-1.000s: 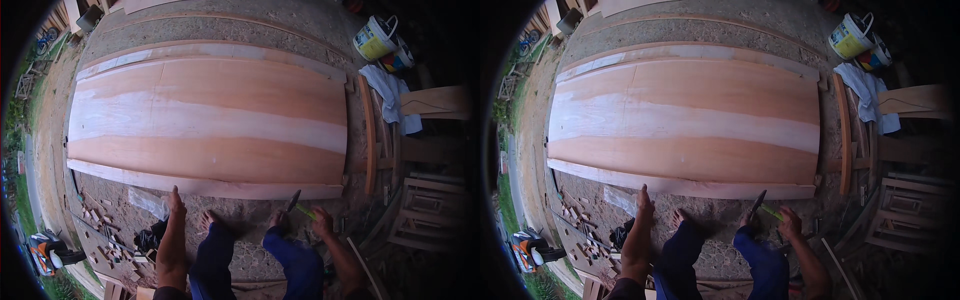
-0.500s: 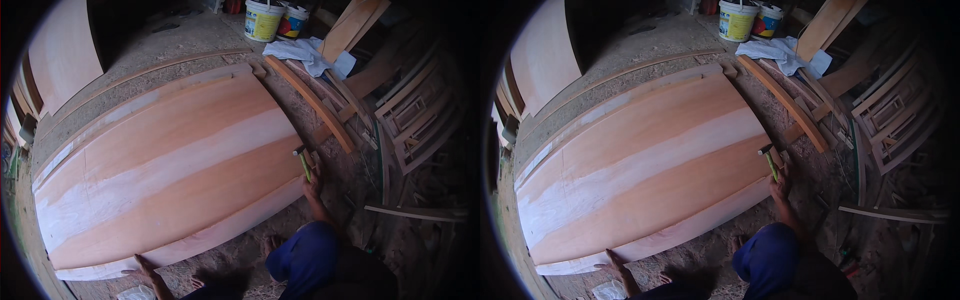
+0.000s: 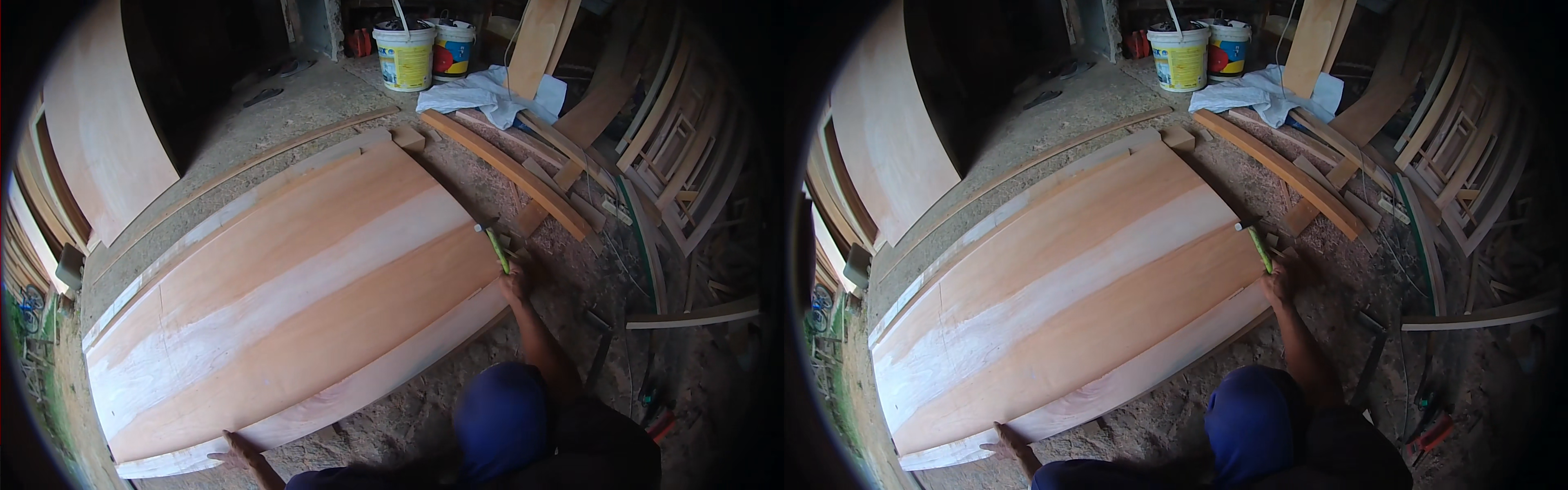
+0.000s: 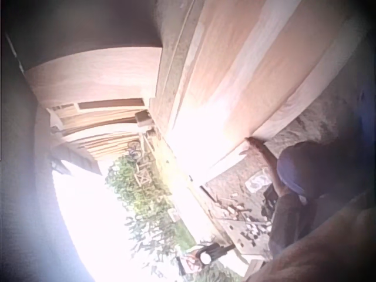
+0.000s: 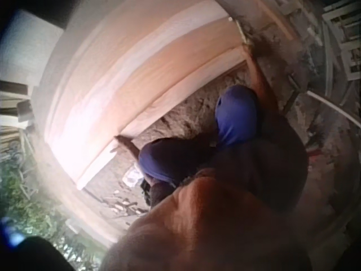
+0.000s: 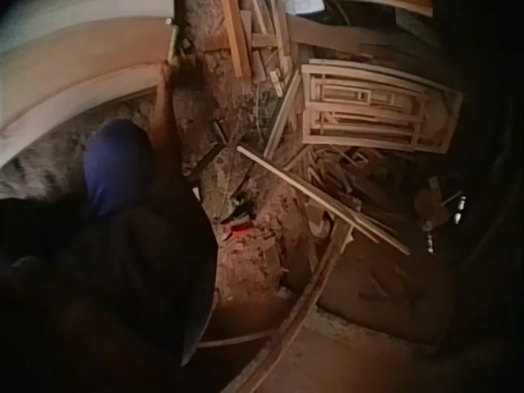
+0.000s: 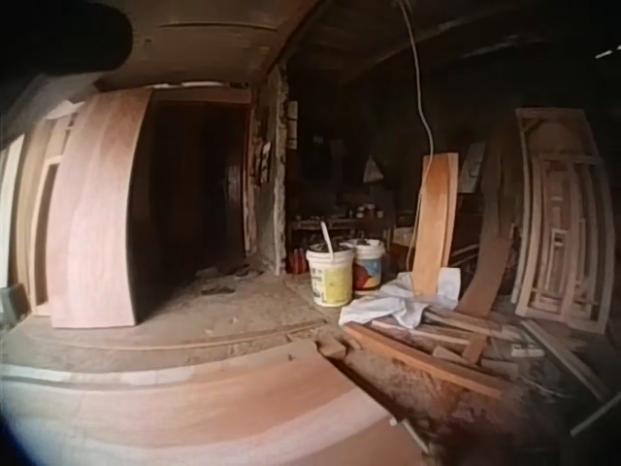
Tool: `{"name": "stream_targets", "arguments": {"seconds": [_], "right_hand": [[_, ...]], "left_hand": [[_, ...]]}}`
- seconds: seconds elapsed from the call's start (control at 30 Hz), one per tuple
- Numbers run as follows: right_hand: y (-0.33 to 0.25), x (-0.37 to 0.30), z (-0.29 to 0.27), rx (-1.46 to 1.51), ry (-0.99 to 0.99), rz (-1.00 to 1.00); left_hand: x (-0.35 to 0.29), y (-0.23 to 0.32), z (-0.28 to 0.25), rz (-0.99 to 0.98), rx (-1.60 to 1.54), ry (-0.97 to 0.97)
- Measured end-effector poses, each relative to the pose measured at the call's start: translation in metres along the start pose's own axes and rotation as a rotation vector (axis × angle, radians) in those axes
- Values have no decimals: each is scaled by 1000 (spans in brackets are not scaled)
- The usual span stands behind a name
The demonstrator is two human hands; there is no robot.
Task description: The person sits on the floor and assembles a wooden structure. They use a hammer to drive nails into a wooden frame and a hand saw to cut a piece of wood. The person also uses a square tool to measure and align the wood pieces.
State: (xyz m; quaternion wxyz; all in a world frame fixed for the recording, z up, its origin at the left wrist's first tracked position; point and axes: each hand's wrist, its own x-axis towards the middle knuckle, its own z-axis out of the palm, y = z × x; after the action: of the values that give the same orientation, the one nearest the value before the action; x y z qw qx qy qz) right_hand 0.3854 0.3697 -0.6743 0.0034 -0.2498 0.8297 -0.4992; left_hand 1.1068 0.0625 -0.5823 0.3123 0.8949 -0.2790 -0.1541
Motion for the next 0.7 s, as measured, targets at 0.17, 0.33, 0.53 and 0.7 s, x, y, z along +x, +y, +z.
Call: {"name": "stream_targets", "arguments": {"seconds": [0.17, 0.33, 0.53, 0.7], "right_hand": [[-114, -9, 37, -410, -148, 167], [-36, -10, 4, -223, -164, -60], [-47, -27, 0, -235, -114, -122], [-65, -118, -79, -511, 165, 210]], "left_hand": [[57, -16, -15, 141, 60, 152], [60, -34, 9, 257, 156, 127], [111, -57, 4, 435, 393, 343], [46, 14, 15, 989, -4, 177]]}}
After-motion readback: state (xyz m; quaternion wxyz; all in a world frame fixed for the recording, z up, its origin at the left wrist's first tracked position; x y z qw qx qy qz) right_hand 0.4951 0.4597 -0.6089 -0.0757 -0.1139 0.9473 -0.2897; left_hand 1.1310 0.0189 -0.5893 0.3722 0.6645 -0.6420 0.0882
